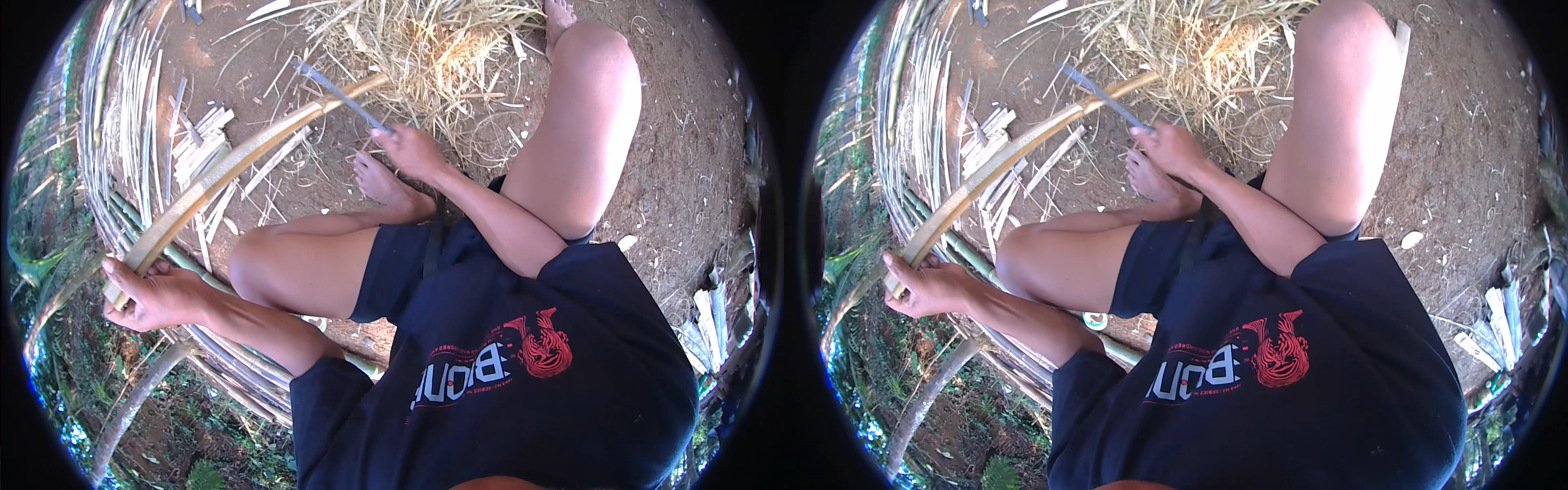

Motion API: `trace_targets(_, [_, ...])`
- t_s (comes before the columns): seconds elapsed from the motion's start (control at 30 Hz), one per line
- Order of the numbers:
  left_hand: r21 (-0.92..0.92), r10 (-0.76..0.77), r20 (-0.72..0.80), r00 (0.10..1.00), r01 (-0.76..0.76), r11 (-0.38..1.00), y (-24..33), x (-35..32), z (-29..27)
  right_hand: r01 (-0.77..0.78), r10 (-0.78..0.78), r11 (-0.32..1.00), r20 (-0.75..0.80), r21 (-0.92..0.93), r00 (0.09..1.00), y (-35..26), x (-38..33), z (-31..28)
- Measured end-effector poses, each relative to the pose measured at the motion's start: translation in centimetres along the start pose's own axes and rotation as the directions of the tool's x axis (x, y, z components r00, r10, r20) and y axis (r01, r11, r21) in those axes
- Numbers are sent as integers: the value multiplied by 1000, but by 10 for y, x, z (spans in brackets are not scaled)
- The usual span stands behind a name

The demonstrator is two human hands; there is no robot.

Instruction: The person sits on the ground and uses a machete to split a long bamboo pole into thin strips. They hold the bamboo with one hand and strike it repeatedly with the machete to create fine shavings and strips, which accumulate on the ground.

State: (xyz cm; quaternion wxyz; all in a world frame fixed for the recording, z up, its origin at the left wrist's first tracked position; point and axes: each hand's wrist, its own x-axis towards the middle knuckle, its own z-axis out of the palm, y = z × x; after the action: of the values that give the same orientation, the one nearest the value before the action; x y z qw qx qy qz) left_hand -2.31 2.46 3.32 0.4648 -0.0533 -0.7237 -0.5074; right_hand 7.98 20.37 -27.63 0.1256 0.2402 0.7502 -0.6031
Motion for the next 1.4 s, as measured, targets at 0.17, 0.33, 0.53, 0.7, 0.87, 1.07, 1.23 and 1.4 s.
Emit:
trace_targets(0.17, [-57,-63,47,997,65,996,-21,12,-29,167,-167,986,-20,1,986,-16,-12,-2])
trace_targets(0.33, [-198,-94,163,982,126,972,-33,16,-46,232,-234,971,-28,-52,972,-27,-17,-4])
trace_targets(0.53, [-128,-72,89,993,83,988,-31,9,-45,271,-270,959,17,-89,963,-36,-25,3])
trace_targets(0.7, [-127,-45,107,993,59,990,-33,12,-52,179,-186,980,-81,-88,979,-18,-3,-1])
trace_targets(0.87, [-76,-63,121,991,72,994,-21,6,-48,28,-38,993,-81,-112,996,13,8,-3])
trace_targets(1.07, [-127,-79,108,991,92,988,-32,15,-52,136,-157,981,-153,-137,976,-1,1,-4])
trace_targets(1.23, [-142,-59,54,997,67,988,-26,9,-41,-243,241,965,-31,-101,970,36,26,-12])
trace_targets(1.4, [-98,-101,82,992,109,989,-40,16,-51,-259,249,963,-129,-68,960,51,29,-14])
